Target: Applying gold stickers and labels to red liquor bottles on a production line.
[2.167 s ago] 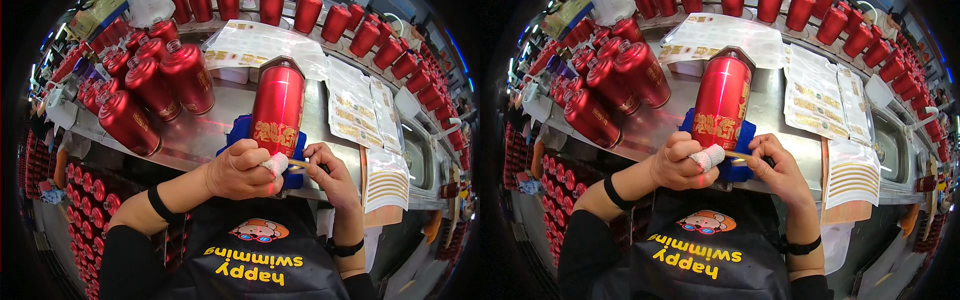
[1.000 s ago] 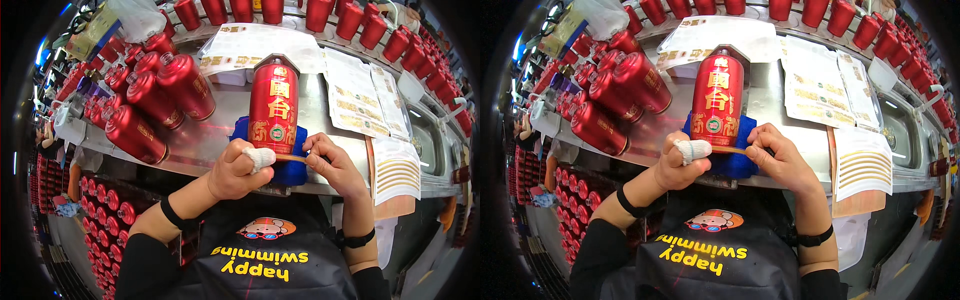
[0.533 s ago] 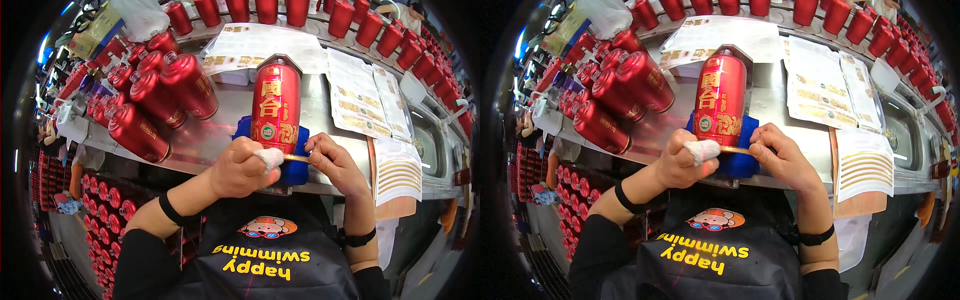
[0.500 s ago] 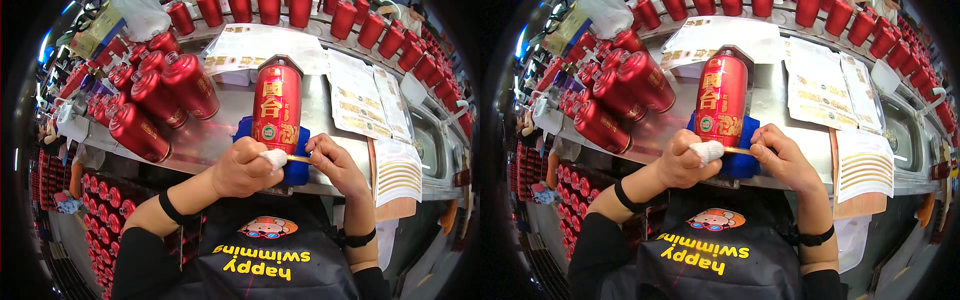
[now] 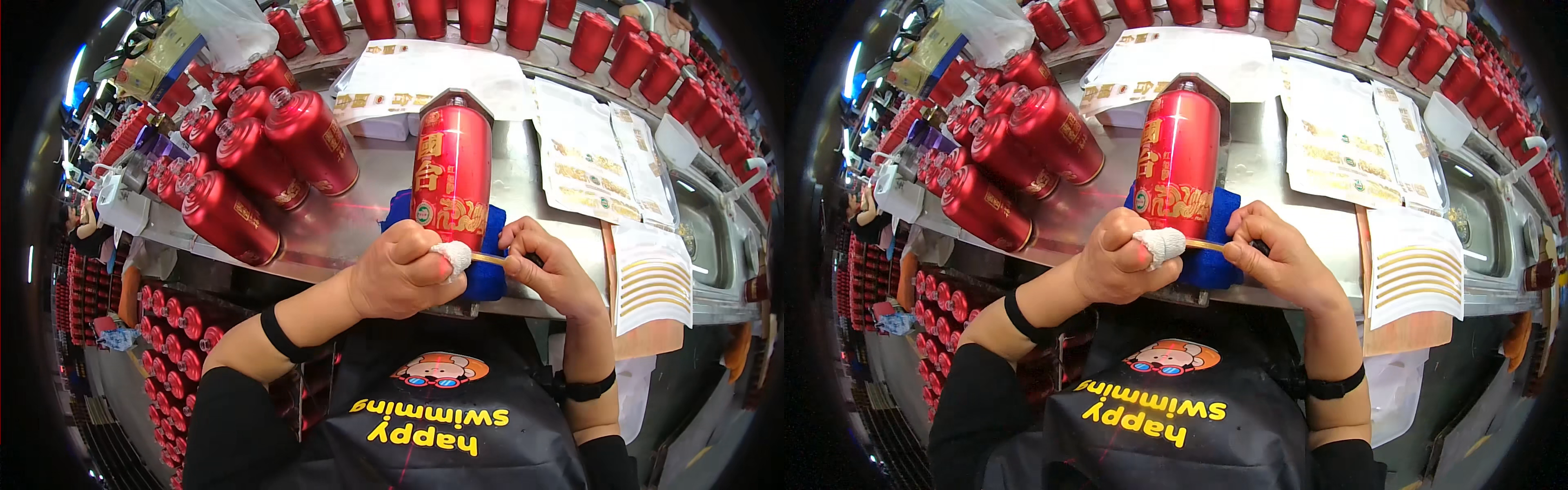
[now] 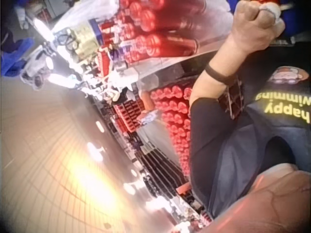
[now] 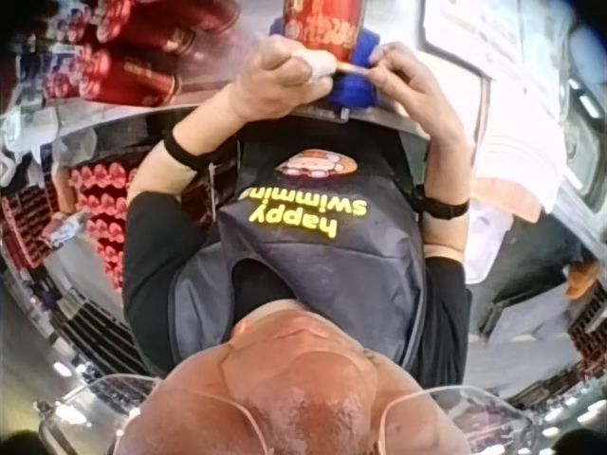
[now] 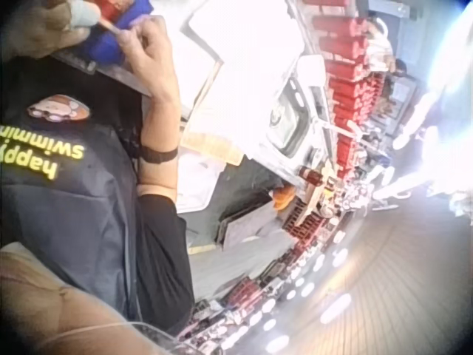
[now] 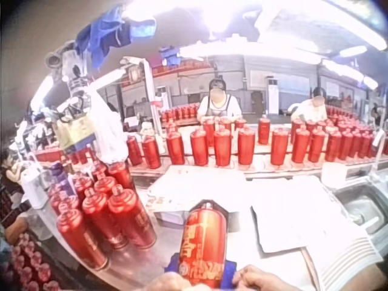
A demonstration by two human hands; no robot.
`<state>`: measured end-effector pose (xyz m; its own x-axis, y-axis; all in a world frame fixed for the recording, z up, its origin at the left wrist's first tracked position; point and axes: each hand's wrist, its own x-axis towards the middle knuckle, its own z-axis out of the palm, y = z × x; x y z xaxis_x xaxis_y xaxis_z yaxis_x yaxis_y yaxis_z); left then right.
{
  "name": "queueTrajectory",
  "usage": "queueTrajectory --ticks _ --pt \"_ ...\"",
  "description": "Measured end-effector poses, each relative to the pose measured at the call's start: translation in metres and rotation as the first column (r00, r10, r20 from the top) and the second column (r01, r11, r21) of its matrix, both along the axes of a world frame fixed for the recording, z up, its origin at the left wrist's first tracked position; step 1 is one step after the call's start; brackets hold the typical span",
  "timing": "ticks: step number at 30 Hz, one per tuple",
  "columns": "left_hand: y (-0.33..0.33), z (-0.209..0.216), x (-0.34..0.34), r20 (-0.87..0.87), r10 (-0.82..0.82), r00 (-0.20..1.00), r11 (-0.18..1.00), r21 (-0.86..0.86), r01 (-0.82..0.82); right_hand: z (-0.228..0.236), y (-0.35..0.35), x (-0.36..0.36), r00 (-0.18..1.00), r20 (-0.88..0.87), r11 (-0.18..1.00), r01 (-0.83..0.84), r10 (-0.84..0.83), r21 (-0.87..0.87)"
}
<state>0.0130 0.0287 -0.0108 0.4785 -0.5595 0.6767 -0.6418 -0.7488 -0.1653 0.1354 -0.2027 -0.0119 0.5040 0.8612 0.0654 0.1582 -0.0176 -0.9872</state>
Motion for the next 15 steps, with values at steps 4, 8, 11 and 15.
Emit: queueTrajectory --ticks 4,8,11,15 --pt "0.0 -0.01 -0.006 -0.012 0.019 1.0 0.989 -0.144 -0.02 0.0 0.0 0.002 1.0 -0.007 1.0 -0.021 0.021 0.003" --pt "-0.001 -0.012 -0.006 0.034 0.035 0.999 0.979 -0.2 -0.028 -0.001 0.001 0.003 1.0 0.003 1.0 -0.026 0.026 -0.012" --pt "0.005 -0.007 -0.002 -0.003 -0.05 0.999 0.994 -0.098 0.05 -0.001 0.0 0.003 1.0 -0.019 1.0 -0.022 0.022 -0.012" --pt "-0.003 0.003 0.006 0.011 -0.064 0.998 0.998 -0.025 0.064 -0.001 -0.002 0.003 0.999 -0.003 0.999 -0.048 0.048 0.008"
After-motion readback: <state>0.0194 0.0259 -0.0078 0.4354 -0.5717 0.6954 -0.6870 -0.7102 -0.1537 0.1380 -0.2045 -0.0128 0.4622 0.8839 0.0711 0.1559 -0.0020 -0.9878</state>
